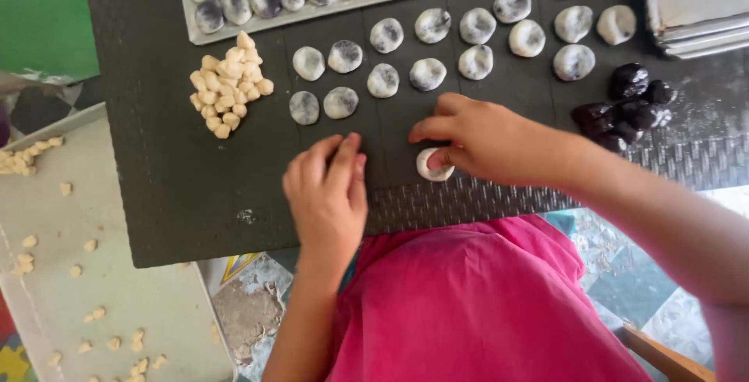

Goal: Manually preparing filled dough balls by flattening dough, adding filling, and sealing them.

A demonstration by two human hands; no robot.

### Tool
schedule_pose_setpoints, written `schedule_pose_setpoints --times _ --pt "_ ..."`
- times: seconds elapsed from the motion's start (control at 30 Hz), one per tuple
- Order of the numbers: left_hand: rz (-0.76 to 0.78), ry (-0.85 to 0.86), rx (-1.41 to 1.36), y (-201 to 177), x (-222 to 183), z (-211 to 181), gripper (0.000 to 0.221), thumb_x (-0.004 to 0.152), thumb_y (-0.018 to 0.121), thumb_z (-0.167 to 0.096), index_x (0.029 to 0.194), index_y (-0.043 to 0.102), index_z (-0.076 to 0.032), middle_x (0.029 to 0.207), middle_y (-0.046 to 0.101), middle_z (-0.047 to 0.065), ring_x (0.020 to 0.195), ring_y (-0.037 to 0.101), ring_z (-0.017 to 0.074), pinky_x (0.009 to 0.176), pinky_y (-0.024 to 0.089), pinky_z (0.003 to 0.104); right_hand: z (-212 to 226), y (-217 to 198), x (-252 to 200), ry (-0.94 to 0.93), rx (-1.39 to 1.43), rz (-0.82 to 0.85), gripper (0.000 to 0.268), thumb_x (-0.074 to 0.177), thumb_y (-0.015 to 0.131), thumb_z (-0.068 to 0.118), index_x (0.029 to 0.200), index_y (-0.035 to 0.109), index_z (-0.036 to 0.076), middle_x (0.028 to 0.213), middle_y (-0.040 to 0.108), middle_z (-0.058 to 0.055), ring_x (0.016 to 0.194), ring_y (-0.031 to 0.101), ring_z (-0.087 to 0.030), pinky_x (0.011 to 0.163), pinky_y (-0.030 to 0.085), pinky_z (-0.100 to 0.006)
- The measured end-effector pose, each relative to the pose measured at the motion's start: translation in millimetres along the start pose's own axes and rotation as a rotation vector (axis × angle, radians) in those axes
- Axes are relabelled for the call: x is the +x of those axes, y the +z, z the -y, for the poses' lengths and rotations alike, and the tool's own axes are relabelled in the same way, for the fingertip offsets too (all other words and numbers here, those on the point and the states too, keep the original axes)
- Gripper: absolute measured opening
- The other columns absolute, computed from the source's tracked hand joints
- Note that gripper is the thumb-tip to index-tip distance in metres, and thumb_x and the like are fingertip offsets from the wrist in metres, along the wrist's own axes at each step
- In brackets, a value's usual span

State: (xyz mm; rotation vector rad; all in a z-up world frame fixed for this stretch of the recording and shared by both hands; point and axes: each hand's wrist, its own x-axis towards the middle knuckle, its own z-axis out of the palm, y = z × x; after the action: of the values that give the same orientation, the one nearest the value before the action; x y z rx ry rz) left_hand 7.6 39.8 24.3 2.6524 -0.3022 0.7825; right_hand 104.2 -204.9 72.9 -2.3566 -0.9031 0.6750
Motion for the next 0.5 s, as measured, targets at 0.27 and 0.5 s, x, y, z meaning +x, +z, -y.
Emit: schedule_pose_setpoints --times 0.27,0.5 --pt "0.109 -0.042 -0.194 -5 10 8 0.019 0.104 0.071 -0.012 0.122 0.075 -0.009 0.100 0.068 0.008 0.090 0.069 0.0295 0.079 0.055 0.040 -8 56 -28 -0.268 -0.273 -0.549 0.013 0.095 0.068 0.025 0.096 0.065 0.012 0.087 0.059 -0.006 0.082 0.064 -0.031 0.073 0.054 -0.042" --pt "0.099 -0.244 -0.739 -2 18 -34 0.023 0.090 0.082 -0.003 0.112 0.078 -0.009 0.110 0.072 0.009 0.089 0.076 0.0235 0.075 0.067 0.031 -62 21 -69 -0.065 -0.650 -1.002 0.014 0.094 0.086 0.020 0.106 0.078 0.017 0.100 0.065 -0.006 0.092 0.063 -0.031 0.086 0.054 -0.045"
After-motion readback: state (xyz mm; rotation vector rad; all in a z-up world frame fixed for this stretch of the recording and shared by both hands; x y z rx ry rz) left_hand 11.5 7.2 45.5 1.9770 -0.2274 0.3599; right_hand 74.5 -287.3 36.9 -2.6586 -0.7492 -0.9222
